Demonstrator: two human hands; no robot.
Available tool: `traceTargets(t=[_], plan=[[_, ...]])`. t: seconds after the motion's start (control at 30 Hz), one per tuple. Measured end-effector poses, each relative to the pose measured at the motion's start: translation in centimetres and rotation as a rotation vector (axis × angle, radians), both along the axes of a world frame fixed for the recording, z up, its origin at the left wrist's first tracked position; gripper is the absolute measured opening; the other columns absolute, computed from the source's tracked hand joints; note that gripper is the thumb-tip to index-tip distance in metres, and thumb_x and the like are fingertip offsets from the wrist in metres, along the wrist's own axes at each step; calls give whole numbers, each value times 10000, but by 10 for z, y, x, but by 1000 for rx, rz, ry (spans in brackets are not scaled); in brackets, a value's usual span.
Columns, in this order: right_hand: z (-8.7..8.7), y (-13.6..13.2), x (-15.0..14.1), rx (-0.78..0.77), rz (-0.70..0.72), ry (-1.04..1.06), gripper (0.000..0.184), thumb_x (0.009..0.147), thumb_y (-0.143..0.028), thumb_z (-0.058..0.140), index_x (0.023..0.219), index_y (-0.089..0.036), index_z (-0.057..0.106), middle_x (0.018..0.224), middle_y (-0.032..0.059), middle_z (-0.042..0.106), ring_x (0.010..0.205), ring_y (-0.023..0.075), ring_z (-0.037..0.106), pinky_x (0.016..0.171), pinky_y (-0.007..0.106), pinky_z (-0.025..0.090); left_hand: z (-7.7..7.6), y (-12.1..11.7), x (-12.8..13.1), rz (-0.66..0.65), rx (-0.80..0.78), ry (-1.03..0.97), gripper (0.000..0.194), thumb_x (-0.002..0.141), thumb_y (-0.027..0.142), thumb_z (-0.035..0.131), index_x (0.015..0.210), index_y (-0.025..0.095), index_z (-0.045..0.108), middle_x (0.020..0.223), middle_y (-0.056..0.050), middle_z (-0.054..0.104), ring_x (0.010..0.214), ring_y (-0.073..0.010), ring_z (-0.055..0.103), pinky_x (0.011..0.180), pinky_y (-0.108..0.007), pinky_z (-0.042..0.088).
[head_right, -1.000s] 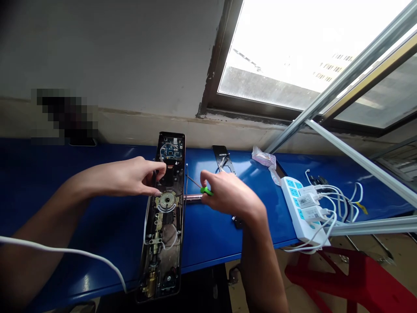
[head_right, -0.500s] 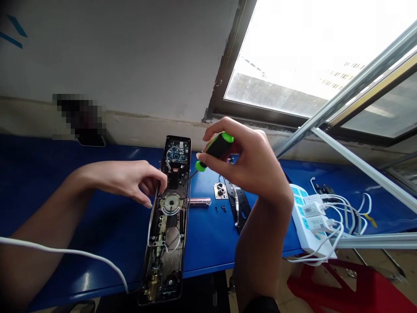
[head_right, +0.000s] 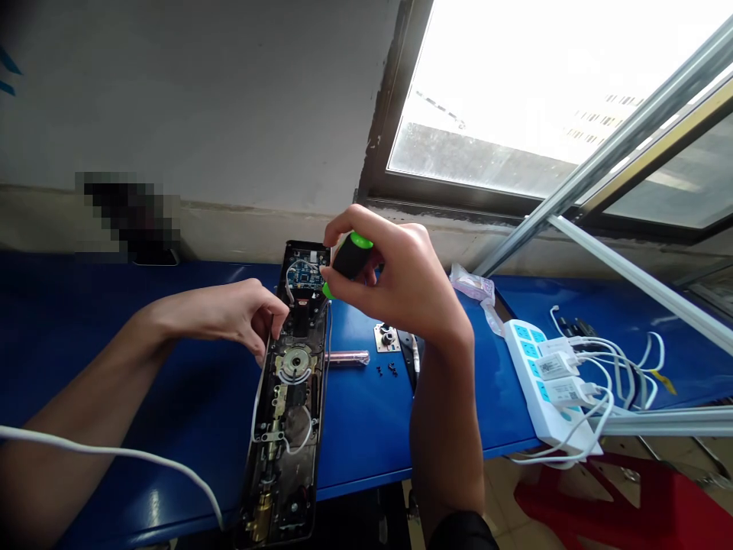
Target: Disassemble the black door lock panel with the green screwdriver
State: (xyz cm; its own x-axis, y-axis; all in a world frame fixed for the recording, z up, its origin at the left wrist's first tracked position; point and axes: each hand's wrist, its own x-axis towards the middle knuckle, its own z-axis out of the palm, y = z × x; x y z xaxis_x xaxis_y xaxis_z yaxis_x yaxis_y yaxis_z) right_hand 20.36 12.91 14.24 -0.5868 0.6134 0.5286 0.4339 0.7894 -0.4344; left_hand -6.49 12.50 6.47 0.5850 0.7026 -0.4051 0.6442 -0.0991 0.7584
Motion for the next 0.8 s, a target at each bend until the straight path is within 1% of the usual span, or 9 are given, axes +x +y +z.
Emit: traceTargets(t=[0.07,0.2,0.33,0.5,0.7,0.8], plan=[[-1,1,0,11,-10,-14,184,845,-225,732,1018,-224,668,931,-3,735,800,144,688,694,314,570,0,0,0,10,1,-5,195,687,182,848,741,199,662,709,20,787,735,-189,783,626,-211,547],[-2,4,-1,47,-21,-35,194,843,-233,735,1027,-208,677,932,-8,736,796,133,688,694,286,560,-1,1,-1,6,-6,-37,190,689,210,864,750,201,684,734,24,798,746,-183,786,635,-204,558],[-2,5,-2,50,-12,-51,185,848,-233,730,1021,-197,674,911,-8,731,784,129,680,689,276,552,-4,4,-1,27,-10,-54,193,677,217,868,747,199,689,736,22,796,753,-187,786,648,-209,570],[-3,4,-3,78,-10,-15,182,856,-242,719,1027,-204,669,908,-13,714,779,123,662,695,272,552,-6,6,-2,40,3,-70,225,677,247,869,767,196,669,748,10,796,779,-200,791,672,-221,581],[-3,5,-5,76,-11,-39,179,845,-233,704,1019,-217,665,930,-9,711,807,134,675,728,286,568,-6,4,-4,45,-45,-79,266,685,272,855,809,206,629,796,0,806,841,-228,803,723,-255,609],[-3,5,-5,85,-12,-28,173,849,-226,698,1019,-213,667,929,-8,709,794,128,668,727,283,567,-5,3,-4,39,-50,-71,279,685,286,851,828,208,624,796,3,796,850,-229,800,737,-262,614]])
